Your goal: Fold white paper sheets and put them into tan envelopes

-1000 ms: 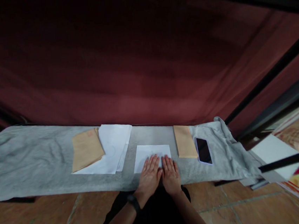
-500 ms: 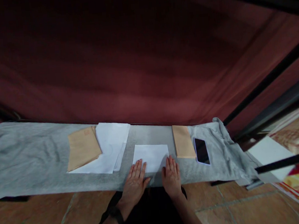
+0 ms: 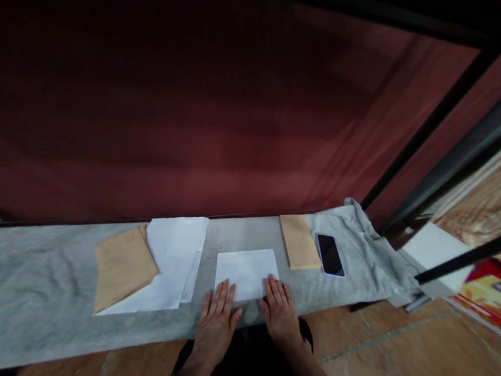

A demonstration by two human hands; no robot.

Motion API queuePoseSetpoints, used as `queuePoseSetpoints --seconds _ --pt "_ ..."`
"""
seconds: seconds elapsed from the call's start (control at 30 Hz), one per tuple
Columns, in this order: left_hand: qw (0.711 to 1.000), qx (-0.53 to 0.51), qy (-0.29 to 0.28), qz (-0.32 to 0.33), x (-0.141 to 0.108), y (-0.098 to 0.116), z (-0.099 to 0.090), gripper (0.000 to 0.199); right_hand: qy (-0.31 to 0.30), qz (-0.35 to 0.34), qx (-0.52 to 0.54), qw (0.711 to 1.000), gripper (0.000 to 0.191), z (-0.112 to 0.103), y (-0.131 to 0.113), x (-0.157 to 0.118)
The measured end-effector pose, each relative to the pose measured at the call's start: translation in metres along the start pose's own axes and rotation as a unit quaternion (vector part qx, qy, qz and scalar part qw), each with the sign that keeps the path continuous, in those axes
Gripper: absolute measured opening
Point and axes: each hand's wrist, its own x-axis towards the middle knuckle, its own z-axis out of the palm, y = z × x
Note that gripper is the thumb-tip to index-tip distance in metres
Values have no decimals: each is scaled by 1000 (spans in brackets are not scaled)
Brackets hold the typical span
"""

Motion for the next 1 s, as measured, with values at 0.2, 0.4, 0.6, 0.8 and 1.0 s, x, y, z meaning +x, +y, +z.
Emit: queuePoseSetpoints --seconds 0.2,0.4,0.6,0.8,1.0 --pt "1000 -26 -4 -2 35 15 7 54 5 19 7 1000 47 3 -7 22" --pt "997 -30 -56 -45 89 12 24 54 -62 2 20 998 46 15 -4 84" --pt "993 -11 -53 -109 85 -12 32 60 -79 34 -20 996 48 29 15 93" --pt "974 -94 -31 -205 76 -24 16 55 -39 46 -31 998 49 38 16 85" --pt "871 -336 -15 -359 90 -26 -11 47 -46 50 -28 997 50 39 16 86"
